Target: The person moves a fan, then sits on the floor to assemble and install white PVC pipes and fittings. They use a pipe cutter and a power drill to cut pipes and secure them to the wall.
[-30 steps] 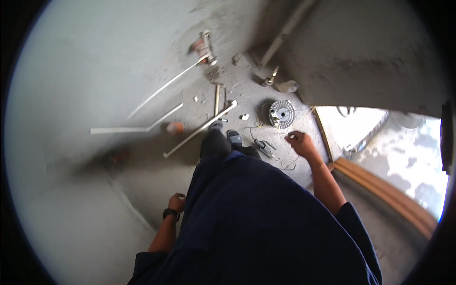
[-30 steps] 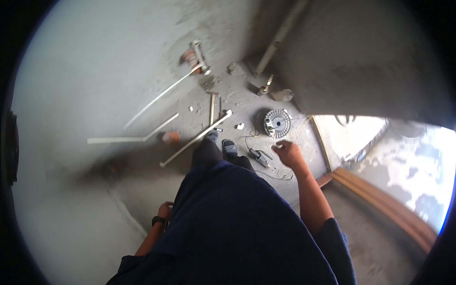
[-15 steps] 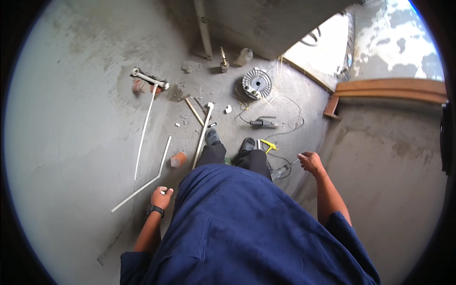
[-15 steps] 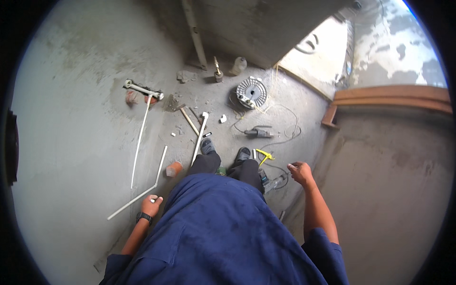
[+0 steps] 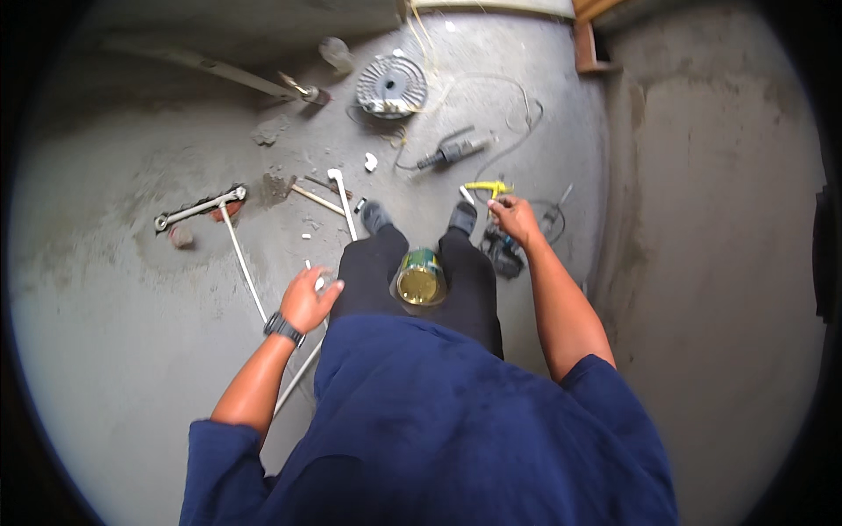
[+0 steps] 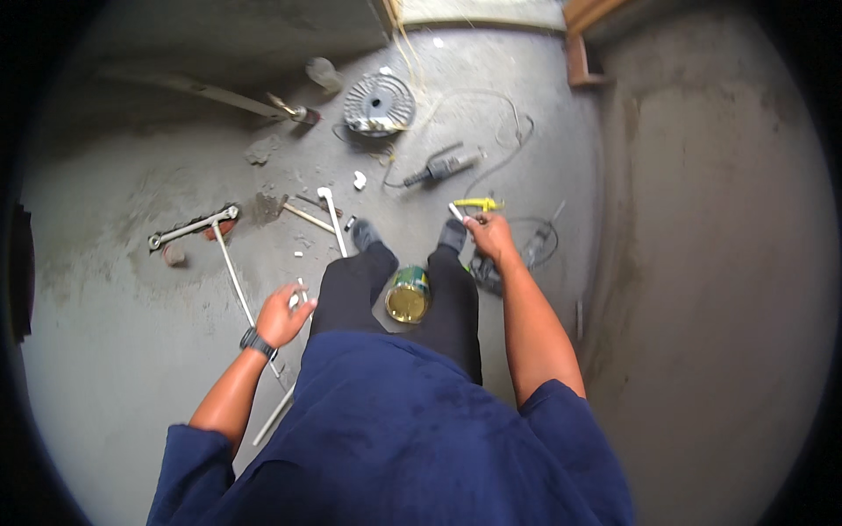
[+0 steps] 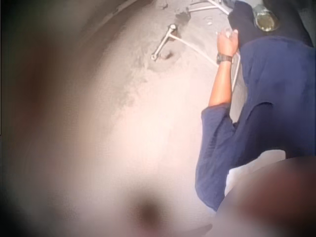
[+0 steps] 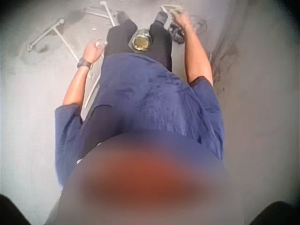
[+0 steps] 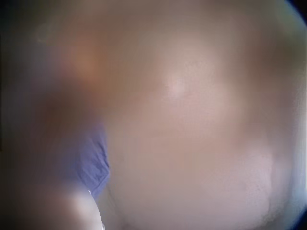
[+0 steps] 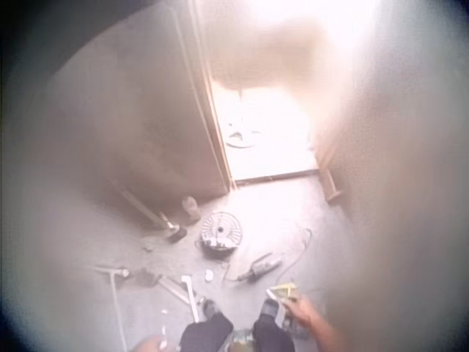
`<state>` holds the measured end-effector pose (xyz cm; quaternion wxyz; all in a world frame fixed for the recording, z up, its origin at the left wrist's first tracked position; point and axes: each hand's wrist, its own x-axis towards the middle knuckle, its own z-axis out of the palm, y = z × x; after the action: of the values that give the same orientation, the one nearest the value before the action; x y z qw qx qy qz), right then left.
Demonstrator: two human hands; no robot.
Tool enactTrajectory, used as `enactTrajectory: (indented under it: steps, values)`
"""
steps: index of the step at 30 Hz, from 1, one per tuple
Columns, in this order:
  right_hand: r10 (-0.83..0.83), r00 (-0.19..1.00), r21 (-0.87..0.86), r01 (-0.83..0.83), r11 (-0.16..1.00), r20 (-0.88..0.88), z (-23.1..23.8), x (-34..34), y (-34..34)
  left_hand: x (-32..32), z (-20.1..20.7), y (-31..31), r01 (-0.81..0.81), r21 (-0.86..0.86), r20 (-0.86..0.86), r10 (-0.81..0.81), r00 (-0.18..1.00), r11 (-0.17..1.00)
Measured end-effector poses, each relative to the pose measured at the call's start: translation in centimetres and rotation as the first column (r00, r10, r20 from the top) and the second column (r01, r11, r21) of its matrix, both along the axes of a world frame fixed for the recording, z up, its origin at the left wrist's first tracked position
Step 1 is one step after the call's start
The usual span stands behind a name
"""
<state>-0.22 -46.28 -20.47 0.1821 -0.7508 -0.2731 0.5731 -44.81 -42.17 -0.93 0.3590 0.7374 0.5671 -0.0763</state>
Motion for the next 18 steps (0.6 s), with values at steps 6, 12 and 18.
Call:
enactTrajectory:
  steps: [6,12,18]
  values:
    - [0.211,0.966,-0.044,-0.207,0.977,0.15,4.6,2.0,-13.4,0.1,-6.1,1.5,0.053,-0.356,-0.086,-0.089,0.992,0.933]
    - [0.26,0.946,-0.428,-0.156,0.89,0.196,13.9,-1.6,-22.0,-7.3,-5.6,2.4,-0.097,-0.514,-0.162,0.014,0.987,0.853]
    - [0.047,0.931,-0.223,0.037,0.974,0.362,8.7,-0.5,-15.6,-6.8,-11.3,11.2,-0.124,-0.228,0.075,0.145,0.987,0.966]
